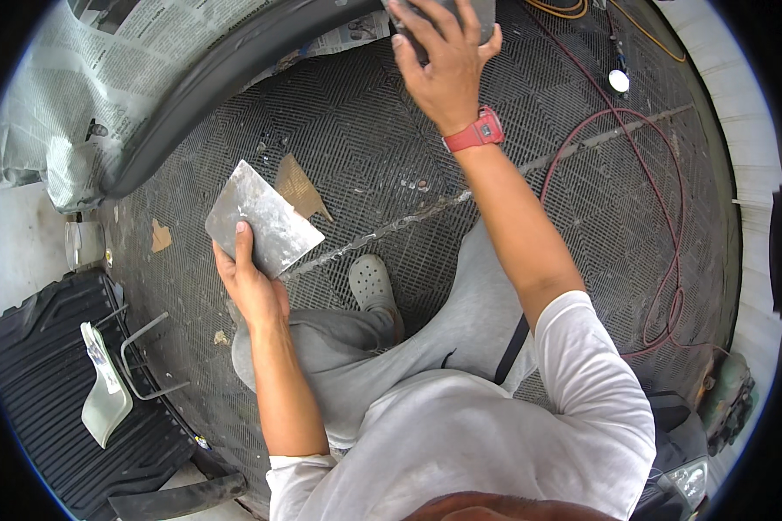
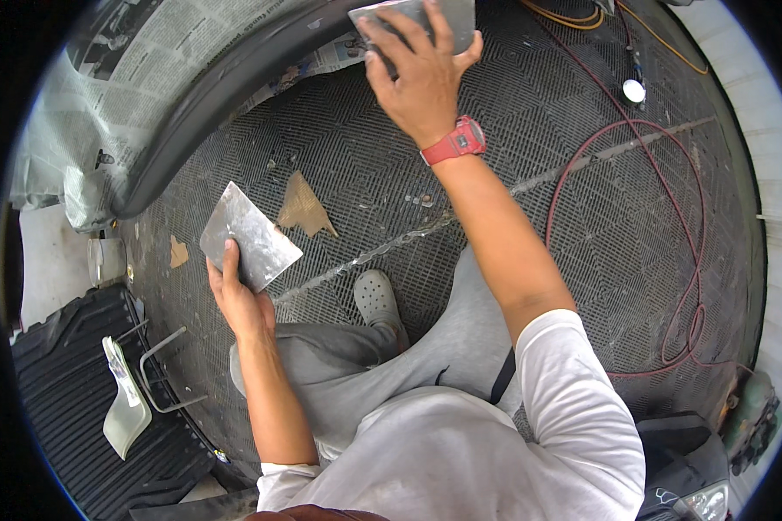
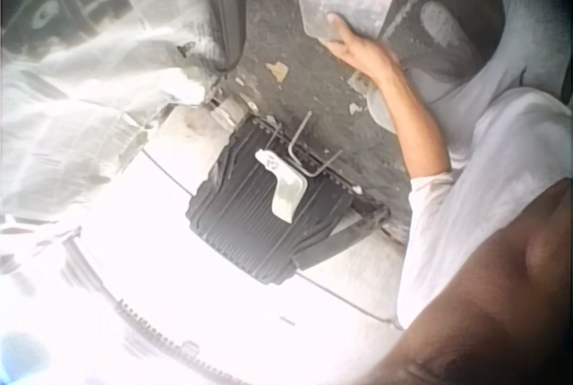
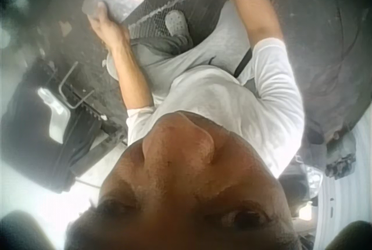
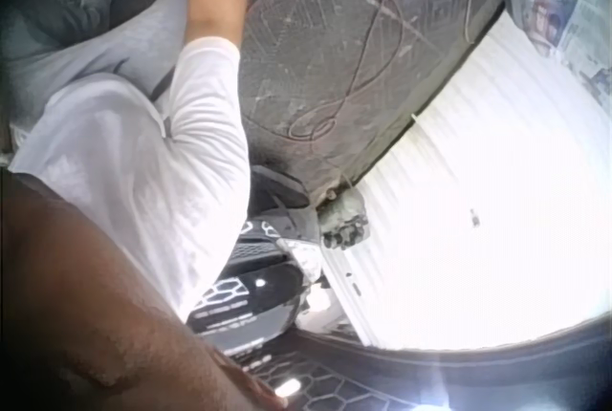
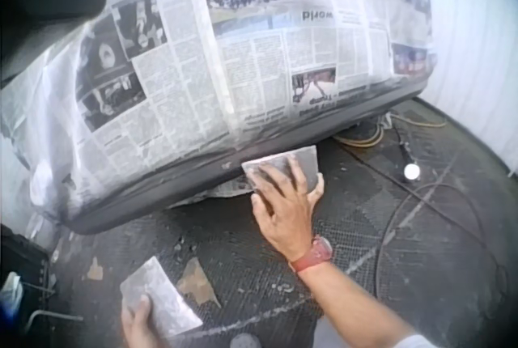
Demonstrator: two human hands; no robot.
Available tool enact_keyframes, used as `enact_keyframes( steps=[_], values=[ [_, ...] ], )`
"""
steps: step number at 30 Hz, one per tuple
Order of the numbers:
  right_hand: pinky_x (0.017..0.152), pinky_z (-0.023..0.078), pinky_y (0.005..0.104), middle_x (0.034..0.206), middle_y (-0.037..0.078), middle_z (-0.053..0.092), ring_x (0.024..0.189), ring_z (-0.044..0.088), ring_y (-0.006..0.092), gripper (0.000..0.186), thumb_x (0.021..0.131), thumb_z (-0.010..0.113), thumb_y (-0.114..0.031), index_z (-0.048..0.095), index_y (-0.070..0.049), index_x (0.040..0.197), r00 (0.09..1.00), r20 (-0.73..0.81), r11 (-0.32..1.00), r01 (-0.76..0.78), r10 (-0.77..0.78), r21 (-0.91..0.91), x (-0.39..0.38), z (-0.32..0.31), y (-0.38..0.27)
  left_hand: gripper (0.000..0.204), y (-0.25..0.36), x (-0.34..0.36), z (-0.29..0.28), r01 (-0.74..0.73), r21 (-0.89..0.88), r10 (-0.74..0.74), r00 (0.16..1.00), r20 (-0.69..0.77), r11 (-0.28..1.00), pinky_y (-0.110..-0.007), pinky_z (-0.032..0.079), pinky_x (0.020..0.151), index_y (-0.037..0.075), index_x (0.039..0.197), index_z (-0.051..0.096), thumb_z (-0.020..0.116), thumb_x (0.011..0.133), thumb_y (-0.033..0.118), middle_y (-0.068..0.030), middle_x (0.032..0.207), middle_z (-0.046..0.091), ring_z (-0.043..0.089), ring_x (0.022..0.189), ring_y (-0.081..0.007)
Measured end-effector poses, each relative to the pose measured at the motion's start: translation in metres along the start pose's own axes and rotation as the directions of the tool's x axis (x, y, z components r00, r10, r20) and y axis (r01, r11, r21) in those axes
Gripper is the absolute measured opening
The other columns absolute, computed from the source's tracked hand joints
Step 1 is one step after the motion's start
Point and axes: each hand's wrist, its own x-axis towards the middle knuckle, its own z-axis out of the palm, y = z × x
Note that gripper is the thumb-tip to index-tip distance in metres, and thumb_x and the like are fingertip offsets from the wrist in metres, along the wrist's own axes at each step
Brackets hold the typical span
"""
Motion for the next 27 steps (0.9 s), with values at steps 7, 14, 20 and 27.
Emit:
enact_keyframes(
  steps=[7,14,20,27],
  values=[
    [0.115,0.014,0.076,0.144,-0.001,0.061,0.153,0.035,0.0332,0.041,0.092,0.072,-0.022,0.071,-0.022,0.132,0.998,-0.04,0.999,-0.046,0.047,0.013,0.005,-0.001,0.023,0.039,-0.002,0.001,-0.003,0.011,0.004,-0.011,1.0,0.001,1.0,-0.034,0.058,0.097,0.001,0.138,0.054,0.064,0.106,0.02,-0.0108,0.124,0.066,0.068,0.11,-0.018],
    [0.115,0.013,0.0767,0.144,-0.001,0.06,0.153,0.033,0.0336,0.041,0.092,0.072,-0.023,0.071,-0.023,0.133,1.0,-0.008,0.999,-0.025,0.025,0.026,0.005,0.003,0.03,0.038,-0.003,0.001,-0.005,0.014,0.001,-0.014,1.0,0.013,1.0,-0.034,0.058,0.097,0.001,0.137,0.055,0.064,0.106,0.019,-0.0106,0.123,0.066,0.068,0.111,-0.018],
    [0.114,0.014,0.0767,0.144,-0.001,0.061,0.154,0.033,0.0329,0.039,0.094,0.07,-0.025,0.071,-0.023,0.133,0.999,-0.013,0.999,-0.032,0.032,0.037,0.009,0.0,0.03,0.038,-0.004,-0.001,-0.004,0.021,-0.005,-0.021,1.0,0.009,1.0,-0.034,0.057,0.098,0.001,0.138,0.054,0.064,0.106,0.018,-0.0104,0.123,0.066,0.067,0.111,-0.0177],
    [0.116,0.011,0.0708,0.143,-0.011,0.061,0.153,0.034,0.0259,0.037,0.092,0.072,-0.029,0.074,-0.032,0.129,1.0,0.014,0.994,-0.019,0.018,0.103,-0.036,0.005,0.017,0.04,-0.009,0.005,-0.004,-0.018,-0.027,0.019,1.0,0.019,0.999,-0.033,0.056,0.097,0.0,0.14,0.054,0.065,0.105,0.017,-0.01,0.124,0.067,0.068,0.11,-0.018]
  ],
)
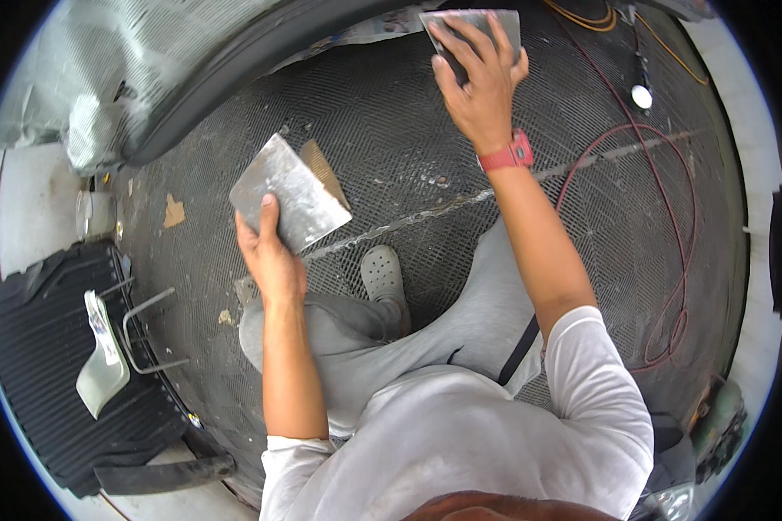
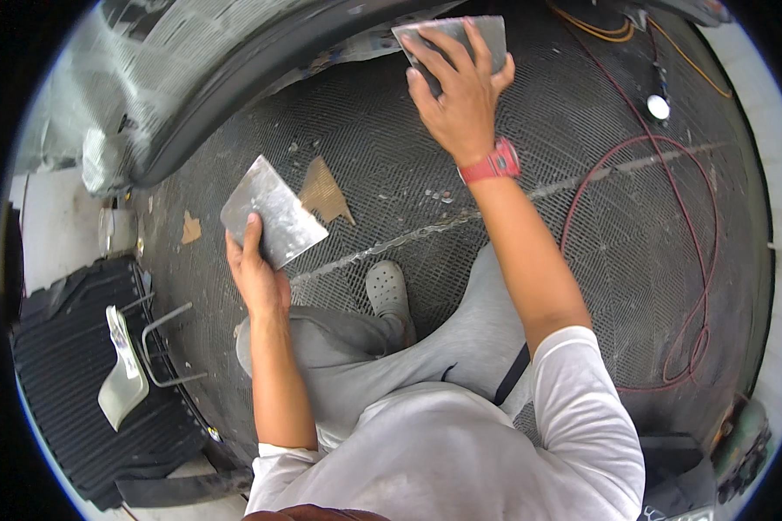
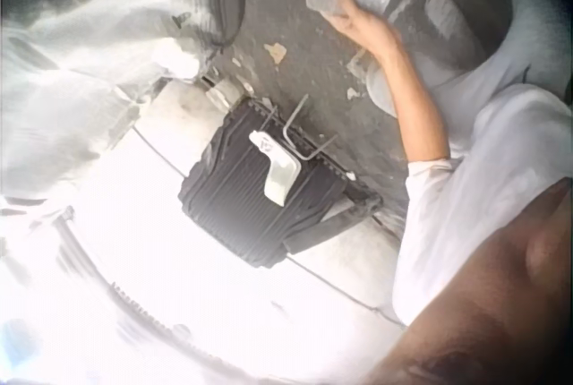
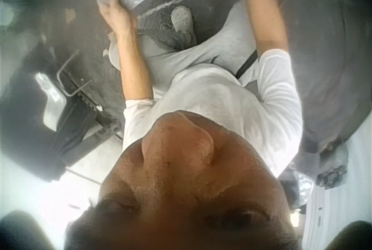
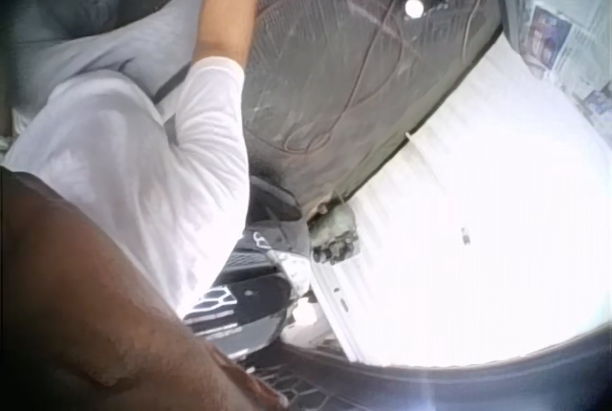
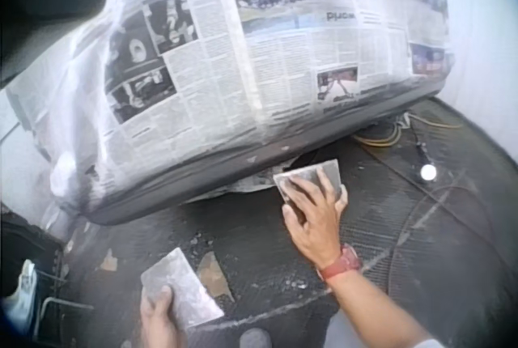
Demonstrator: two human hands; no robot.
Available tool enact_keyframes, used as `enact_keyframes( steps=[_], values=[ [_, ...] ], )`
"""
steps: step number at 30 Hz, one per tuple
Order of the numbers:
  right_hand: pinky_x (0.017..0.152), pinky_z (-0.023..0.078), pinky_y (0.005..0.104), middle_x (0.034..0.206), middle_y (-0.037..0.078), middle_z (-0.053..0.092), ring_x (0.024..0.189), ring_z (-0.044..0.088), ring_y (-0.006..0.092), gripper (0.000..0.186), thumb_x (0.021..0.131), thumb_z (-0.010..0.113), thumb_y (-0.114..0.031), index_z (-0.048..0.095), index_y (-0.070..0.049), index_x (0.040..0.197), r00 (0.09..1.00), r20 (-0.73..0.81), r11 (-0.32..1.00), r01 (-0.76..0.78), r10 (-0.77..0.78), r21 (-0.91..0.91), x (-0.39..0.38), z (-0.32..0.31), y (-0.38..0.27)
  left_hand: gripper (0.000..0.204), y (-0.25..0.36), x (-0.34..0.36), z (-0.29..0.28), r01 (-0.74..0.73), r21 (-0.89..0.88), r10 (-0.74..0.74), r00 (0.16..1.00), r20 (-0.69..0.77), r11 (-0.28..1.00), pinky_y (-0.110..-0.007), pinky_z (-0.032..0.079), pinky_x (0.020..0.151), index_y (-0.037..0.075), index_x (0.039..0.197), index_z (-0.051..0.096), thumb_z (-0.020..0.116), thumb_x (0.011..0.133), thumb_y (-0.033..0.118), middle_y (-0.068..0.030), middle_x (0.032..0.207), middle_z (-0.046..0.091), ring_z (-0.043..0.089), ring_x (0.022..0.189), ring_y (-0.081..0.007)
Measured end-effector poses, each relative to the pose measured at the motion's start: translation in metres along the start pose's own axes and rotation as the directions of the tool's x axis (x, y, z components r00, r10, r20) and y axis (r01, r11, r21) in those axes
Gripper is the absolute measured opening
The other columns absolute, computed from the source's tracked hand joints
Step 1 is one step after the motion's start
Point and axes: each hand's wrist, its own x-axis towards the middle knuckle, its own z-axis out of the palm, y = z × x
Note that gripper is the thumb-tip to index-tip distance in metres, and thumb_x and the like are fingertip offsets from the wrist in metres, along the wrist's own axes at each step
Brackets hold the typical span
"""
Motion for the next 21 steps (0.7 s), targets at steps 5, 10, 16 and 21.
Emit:
enact_keyframes(
  steps=[5,10,16,21],
  values=[
    [0.121,0.012,0.0624,0.144,-0.006,0.062,0.152,0.036,0.0271,0.039,0.094,0.071,-0.026,0.073,-0.027,0.132,0.976,0.163,0.971,-0.173,0.146,0.165,-0.054,-0.011,-0.042,0.031,0.0,0.002,0.001,0.005,-0.012,-0.005,1.0,-0.014,1.0,-0.03,0.05,0.099,0.001,0.132,0.058,0.065,0.105,0.015,-0.0087,0.123,0.067,0.063,0.11,-0.0153],
    [0.117,0.027,0.0514,0.143,0.001,0.063,0.141,0.051,0.0261,0.039,0.093,0.073,-0.022,0.073,-0.021,0.133,0.908,0.332,0.863,-0.368,0.254,0.346,-0.096,-0.037,-0.066,0.036,-0.006,0.005,0.009,-0.02,0.035,0.02,1.0,0.003,0.999,-0.033,0.049,0.1,0.0,0.134,0.058,0.068,0.104,0.017,-0.0098,0.124,0.067,0.063,0.111,-0.0174],
    [0.115,0.037,0.0456,0.138,0.007,0.066,0.134,0.057,0.0276,0.036,0.096,0.071,-0.025,0.075,-0.016,0.13,0.849,0.488,0.778,-0.442,0.203,0.446,-0.098,-0.09,-0.096,0.038,-0.008,-0.002,0.02,-0.048,0.095,0.04,0.995,0.089,0.994,-0.034,0.048,0.103,0.0,0.136,0.058,0.065,0.105,0.02,-0.0111,0.129,0.066,0.063,0.116,-0.019],
    [0.117,0.022,0.0661,0.142,0.001,0.064,0.142,0.051,0.0242,0.036,0.099,0.066,-0.035,0.074,-0.021,0.131,0.849,0.512,0.869,-0.347,0.131,0.353,-0.097,-0.134,-0.1,0.039,-0.011,-0.02,0.068,-0.214,0.362,0.096,0.943,0.318,0.907,-0.033,0.047,0.102,-0.001,0.136,0.058,0.064,0.107,0.024,-0.0104,0.126,0.065,0.061,0.115,-0.0183]
  ],
)
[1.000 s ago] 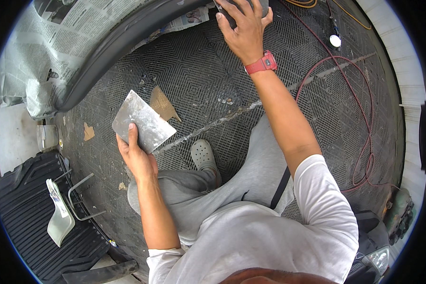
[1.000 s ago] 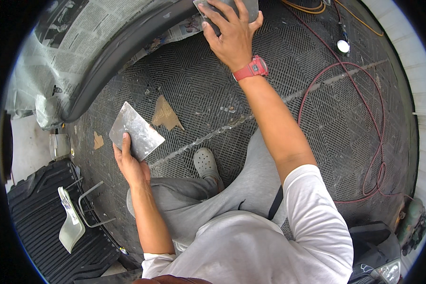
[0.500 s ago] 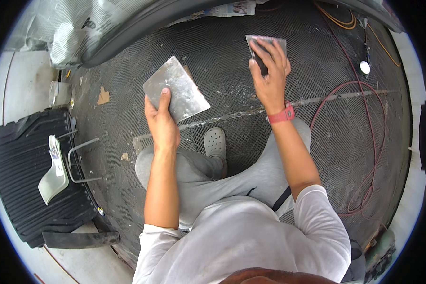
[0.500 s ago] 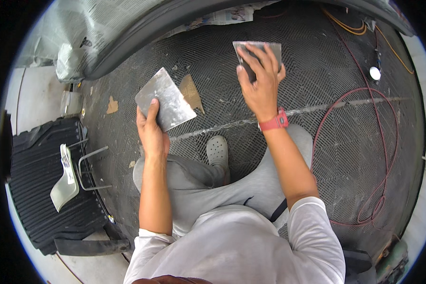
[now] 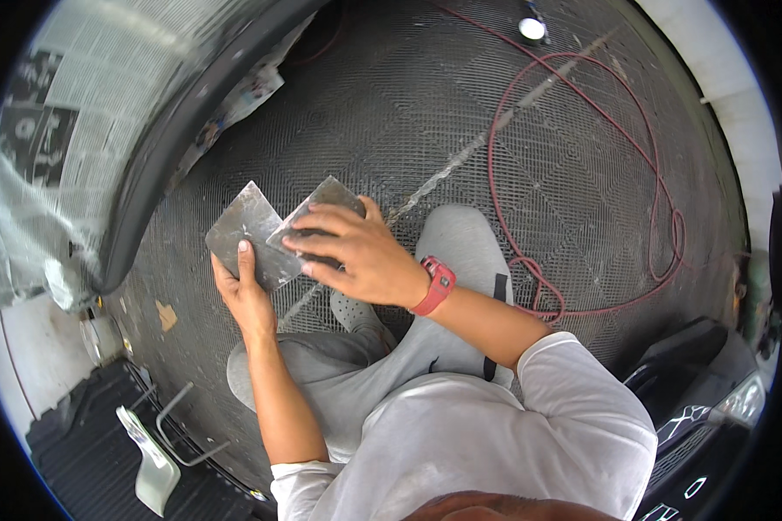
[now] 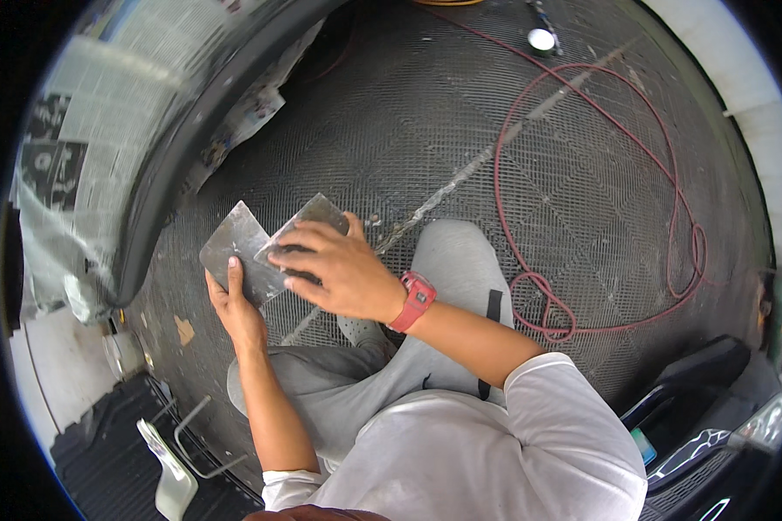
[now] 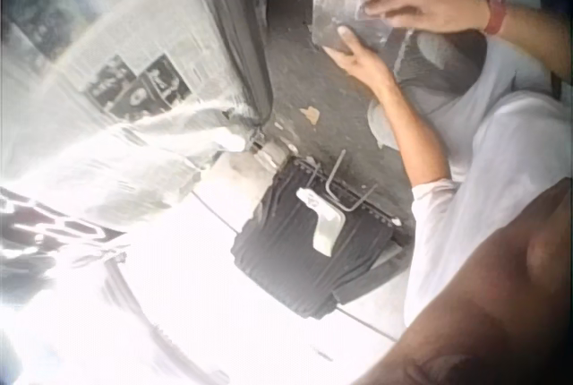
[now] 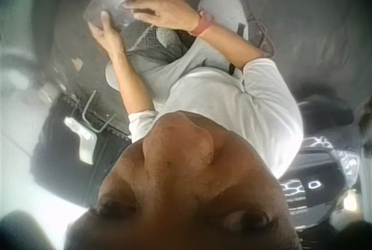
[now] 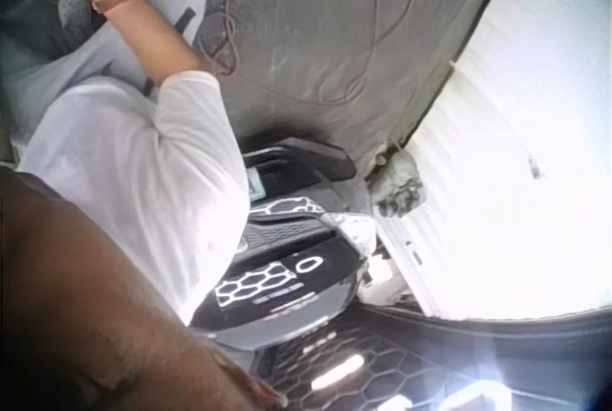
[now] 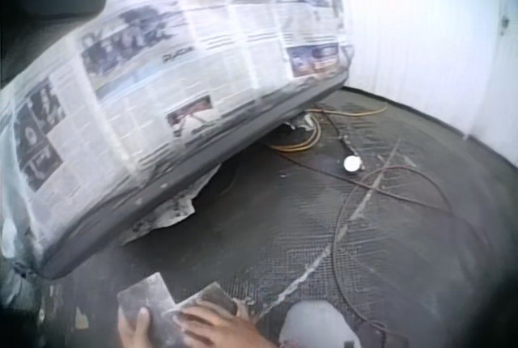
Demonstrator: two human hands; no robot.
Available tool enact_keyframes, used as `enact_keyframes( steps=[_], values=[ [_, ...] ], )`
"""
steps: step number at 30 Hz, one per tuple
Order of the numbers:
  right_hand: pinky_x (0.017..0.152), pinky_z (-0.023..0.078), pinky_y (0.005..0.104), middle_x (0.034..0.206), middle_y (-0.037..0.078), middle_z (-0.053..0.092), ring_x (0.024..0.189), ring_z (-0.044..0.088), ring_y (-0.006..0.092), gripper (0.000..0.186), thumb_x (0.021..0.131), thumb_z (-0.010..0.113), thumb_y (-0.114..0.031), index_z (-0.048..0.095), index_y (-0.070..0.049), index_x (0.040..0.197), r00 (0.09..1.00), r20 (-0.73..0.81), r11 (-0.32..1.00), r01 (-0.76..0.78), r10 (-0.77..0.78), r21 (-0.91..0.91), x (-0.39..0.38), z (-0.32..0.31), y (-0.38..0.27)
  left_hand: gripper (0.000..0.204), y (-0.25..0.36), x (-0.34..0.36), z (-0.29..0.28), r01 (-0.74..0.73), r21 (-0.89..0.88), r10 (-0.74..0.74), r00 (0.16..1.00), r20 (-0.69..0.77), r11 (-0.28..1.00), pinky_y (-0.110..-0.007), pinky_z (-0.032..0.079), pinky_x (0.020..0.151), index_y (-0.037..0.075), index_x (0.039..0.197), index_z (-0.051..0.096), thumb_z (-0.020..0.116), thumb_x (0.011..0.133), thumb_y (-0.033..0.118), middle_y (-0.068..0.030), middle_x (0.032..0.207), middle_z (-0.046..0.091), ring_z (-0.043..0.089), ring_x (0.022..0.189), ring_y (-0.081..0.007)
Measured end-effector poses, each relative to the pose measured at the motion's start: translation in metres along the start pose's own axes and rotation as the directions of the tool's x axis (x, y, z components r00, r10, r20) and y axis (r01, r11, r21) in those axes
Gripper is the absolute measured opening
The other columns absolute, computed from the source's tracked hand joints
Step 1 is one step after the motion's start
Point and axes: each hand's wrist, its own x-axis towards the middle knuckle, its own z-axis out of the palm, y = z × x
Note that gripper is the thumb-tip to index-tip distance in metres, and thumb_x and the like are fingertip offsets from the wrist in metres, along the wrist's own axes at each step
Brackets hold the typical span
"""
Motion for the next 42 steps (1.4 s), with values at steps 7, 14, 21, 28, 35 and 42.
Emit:
enact_keyframes(
  steps=[7,14,21,28,35,42],
  values=[
    [0.118,0.017,0.0685,0.144,0.0,0.063,0.145,0.05,0.0248,0.032,0.097,0.068,-0.032,0.076,-0.024,0.127,0.995,0.082,0.978,0.073,-0.058,-0.196,-0.053,-0.085,-0.005,0.038,0.049,-0.012,0.07,-0.076,-0.338,0.06,0.996,-0.059,0.938,-0.035,0.054,0.097,0.001,0.139,0.054,0.062,0.108,0.021,-0.0117,0.127,0.066,0.066,0.112,-0.0198],
    [0.119,0.031,0.0491,0.146,0.004,0.063,0.147,0.048,0.0279,0.039,0.095,0.072,-0.028,0.075,-0.021,0.134,0.95,-0.286,0.957,0.195,-0.129,0.216,-0.072,-0.165,-0.01,0.037,0.12,-0.052,0.16,0.19,-0.434,-0.061,0.954,0.294,0.881,-0.033,0.053,0.098,0.001,0.138,0.058,0.064,0.105,0.017,-0.0093,0.124,0.068,0.067,0.11,-0.0184],
    [0.116,0.032,0.0495,0.136,0.003,0.069,0.138,0.056,0.0277,0.036,0.09,0.073,-0.018,0.077,-0.017,0.126,0.912,-0.389,0.853,-0.301,0.128,-0.426,-0.127,-0.233,0.043,0.033,0.109,-0.045,0.246,0.354,-0.419,-0.097,0.848,0.522,0.836,-0.034,0.057,0.097,0.003,0.13,0.06,0.068,0.101,0.018,-0.0095,0.119,0.07,0.069,0.108,-0.0186],
    [0.118,0.041,0.0434,0.142,0.013,0.066,0.137,0.058,0.029,0.038,0.103,0.059,-0.012,0.068,-0.004,0.139,0.514,-0.811,0.885,-0.465,0.278,0.009,-0.169,-0.275,0.125,0.037,0.127,-0.079,0.388,0.526,-0.44,0.019,0.626,0.78,0.728,-0.033,0.056,0.096,0.004,0.137,0.053,0.064,0.105,0.02,-0.0073,0.121,0.066,0.066,0.109,-0.0142],
    [0.108,0.05,0.0367,0.14,0.017,0.064,0.126,0.063,0.0235,0.043,0.111,0.052,-0.018,0.053,0.0,0.15,-0.019,-0.749,0.748,-0.052,0.662,0.662,-0.138,-0.329,0.239,0.041,0.112,-0.098,0.526,0.735,-0.327,-0.025,0.423,0.906,0.594,-0.035,0.052,0.1,0.002,0.144,0.047,0.056,0.11,0.023,-0.0113,0.129,0.06,0.061,0.115,-0.0171],
    [0.112,0.047,0.0352,0.146,0.015,0.061,0.133,0.059,0.0223,0.05,0.109,0.055,-0.023,0.05,0.001,0.152,-0.12,-0.751,0.727,-0.188,0.65,0.66,-0.122,-0.367,0.3,0.063,0.069,-0.101,0.636,0.675,-0.207,-0.165,0.443,0.881,0.708,-0.042,0.044,0.113,-0.005,0.158,0.032,0.051,0.111,0.034,-0.0247,0.149,0.05,0.053,0.137,-0.0335]
  ],
)
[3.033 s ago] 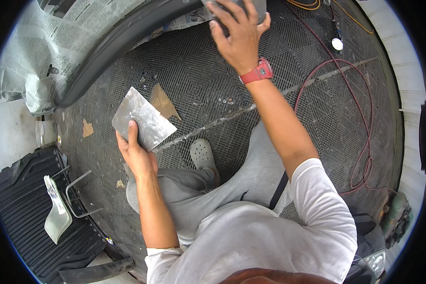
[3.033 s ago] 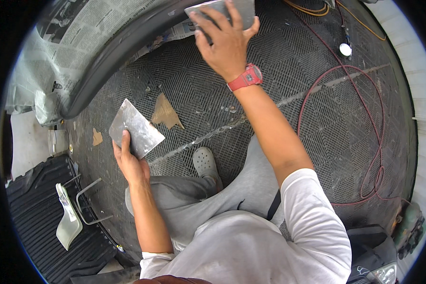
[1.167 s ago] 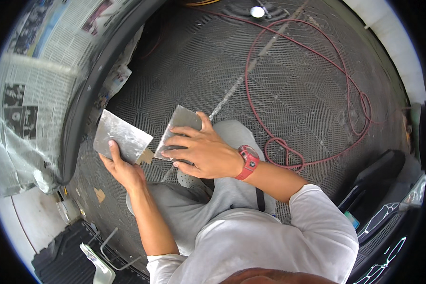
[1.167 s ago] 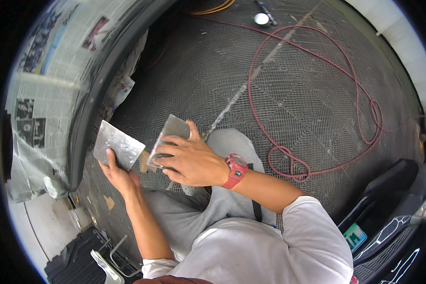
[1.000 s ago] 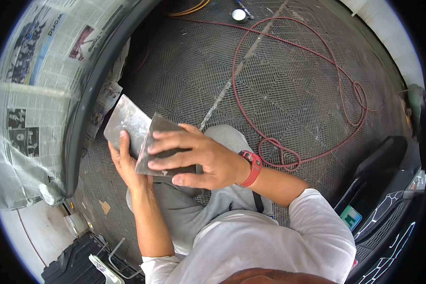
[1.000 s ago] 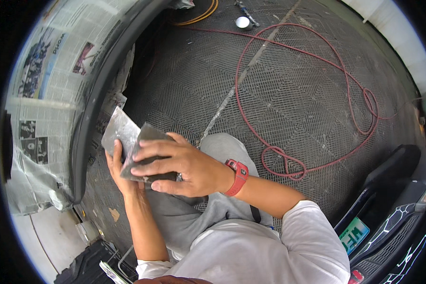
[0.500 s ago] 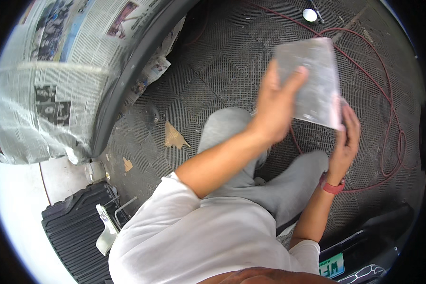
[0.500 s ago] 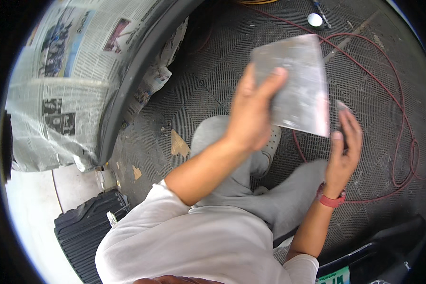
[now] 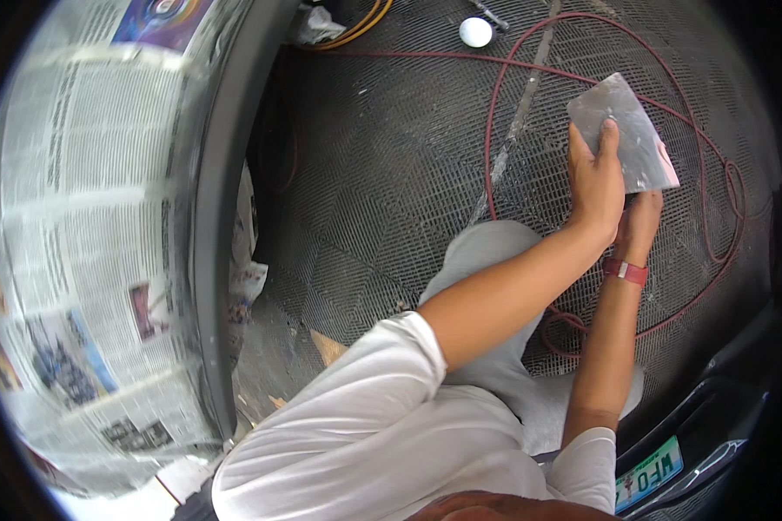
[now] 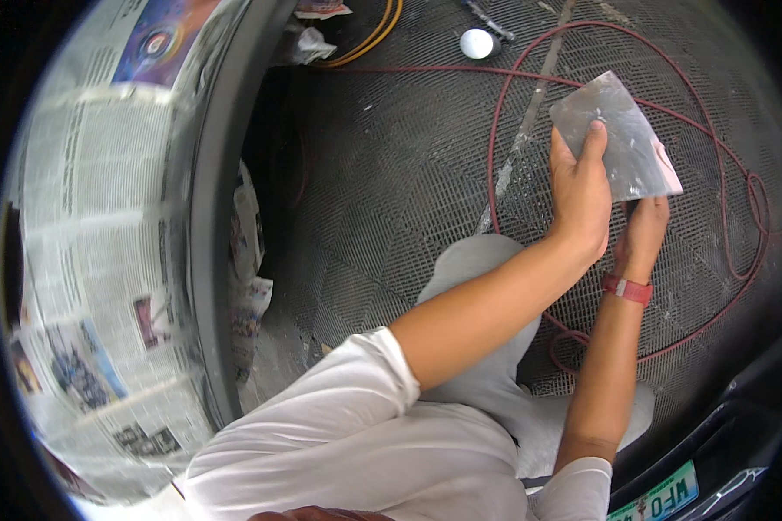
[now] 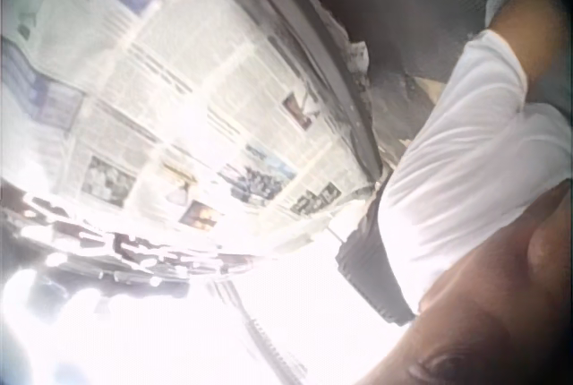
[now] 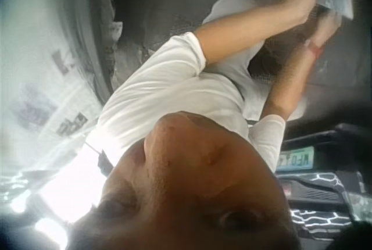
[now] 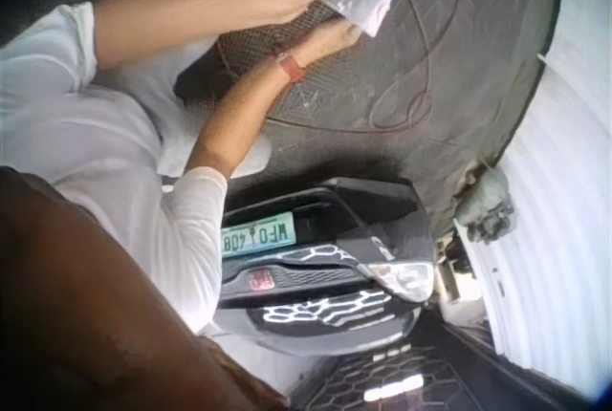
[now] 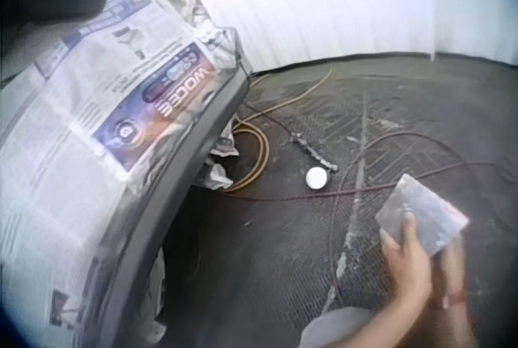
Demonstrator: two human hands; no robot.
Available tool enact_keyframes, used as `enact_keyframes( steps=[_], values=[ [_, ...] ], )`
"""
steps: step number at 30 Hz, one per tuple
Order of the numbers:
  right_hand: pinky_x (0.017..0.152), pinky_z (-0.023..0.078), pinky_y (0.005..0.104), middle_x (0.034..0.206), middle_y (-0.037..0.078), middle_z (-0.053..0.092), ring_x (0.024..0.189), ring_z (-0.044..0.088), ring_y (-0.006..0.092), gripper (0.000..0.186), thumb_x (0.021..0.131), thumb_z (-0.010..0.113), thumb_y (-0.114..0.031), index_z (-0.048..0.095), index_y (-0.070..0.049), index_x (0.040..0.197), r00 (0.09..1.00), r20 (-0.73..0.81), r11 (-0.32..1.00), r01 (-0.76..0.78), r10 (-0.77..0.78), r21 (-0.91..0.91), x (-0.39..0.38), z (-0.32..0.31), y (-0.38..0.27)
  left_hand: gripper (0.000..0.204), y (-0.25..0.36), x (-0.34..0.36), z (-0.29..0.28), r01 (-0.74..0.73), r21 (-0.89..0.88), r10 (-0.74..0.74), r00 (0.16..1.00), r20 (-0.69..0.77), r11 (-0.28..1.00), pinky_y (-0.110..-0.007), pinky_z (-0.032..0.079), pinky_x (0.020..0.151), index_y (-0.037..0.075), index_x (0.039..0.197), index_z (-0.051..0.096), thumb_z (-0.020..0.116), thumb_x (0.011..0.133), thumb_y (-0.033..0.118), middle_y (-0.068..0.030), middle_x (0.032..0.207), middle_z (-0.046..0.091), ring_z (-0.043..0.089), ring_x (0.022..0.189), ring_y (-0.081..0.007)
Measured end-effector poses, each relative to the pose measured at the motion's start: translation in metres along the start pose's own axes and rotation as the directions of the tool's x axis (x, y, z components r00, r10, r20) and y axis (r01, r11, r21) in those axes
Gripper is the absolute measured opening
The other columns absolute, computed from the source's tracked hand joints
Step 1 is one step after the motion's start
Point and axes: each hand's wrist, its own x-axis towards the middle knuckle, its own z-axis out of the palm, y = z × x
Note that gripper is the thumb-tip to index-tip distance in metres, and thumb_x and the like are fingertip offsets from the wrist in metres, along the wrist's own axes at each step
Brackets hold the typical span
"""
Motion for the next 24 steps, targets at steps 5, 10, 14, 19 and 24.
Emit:
enact_keyframes(
  steps=[5,10,14,19,24],
  values=[
    [0.113,0.043,0.0342,0.142,0.013,0.067,0.132,0.06,0.0225,0.042,0.107,0.059,-0.028,0.068,-0.003,0.14,0.997,0.036,0.826,0.076,-0.067,-0.559,0.09,-0.061,-0.039,0.05,-0.04,0.042,0.022,0.231,-0.033,-0.227,0.903,-0.365,0.972,-0.039,0.04,0.115,0.002,0.154,0.039,0.052,0.11,0.022,-0.0167,0.152,0.05,0.052,0.138,-0.028],
    [0.11,0.046,0.0346,0.129,0.015,0.07,0.126,0.063,0.0232,0.034,0.104,0.065,-0.023,0.071,-0.005,0.133,0.89,0.373,0.414,0.453,-0.262,-0.79,0.102,-0.094,-0.155,0.05,-0.092,0.087,0.016,0.244,0.07,-0.195,0.891,-0.411,0.967,-0.04,0.045,0.112,-0.001,0.153,0.04,0.053,0.107,0.015,-0.018,0.148,0.056,0.058,0.132,-0.0298],
    [0.11,0.046,0.0359,0.129,0.014,0.069,0.124,0.064,0.0251,0.031,0.097,0.07,-0.015,0.072,-0.001,0.125,0.798,0.525,0.366,0.602,-0.295,-0.71,0.03,-0.036,-0.224,0.06,-0.092,0.143,-0.021,0.167,0.138,-0.123,0.951,-0.284,0.976,-0.041,0.043,0.116,-0.005,0.159,0.034,0.054,0.107,0.016,-0.0248,0.153,0.052,0.055,0.138,-0.035],
    [0.118,0.038,0.0449,0.138,0.013,0.067,0.134,0.06,0.0304,0.047,0.086,0.073,-0.019,0.072,-0.006,0.131,0.587,0.791,0.215,0.806,-0.171,-0.551,-0.003,0.01,-0.286,0.038,-0.096,0.215,-0.09,0.181,0.107,-0.152,0.961,-0.23,0.978,-0.04,0.05,0.103,0.001,0.139,0.054,0.058,0.102,0.011,-0.0154,0.131,0.066,0.065,0.117,-0.027],
    [0.114,0.039,0.0436,0.136,0.01,0.068,0.13,0.061,0.0299,0.045,0.085,0.074,-0.018,0.073,-0.009,0.129,0.456,0.858,0.19,0.888,-0.238,-0.419,0.065,0.027,-0.254,0.031,-0.034,0.22,-0.129,0.13,0.12,-0.094,0.958,-0.269,0.984,-0.039,0.055,0.094,0.005,0.133,0.057,0.059,0.102,0.01,-0.0117,0.122,0.069,0.067,0.108,-0.0245]
  ],
)
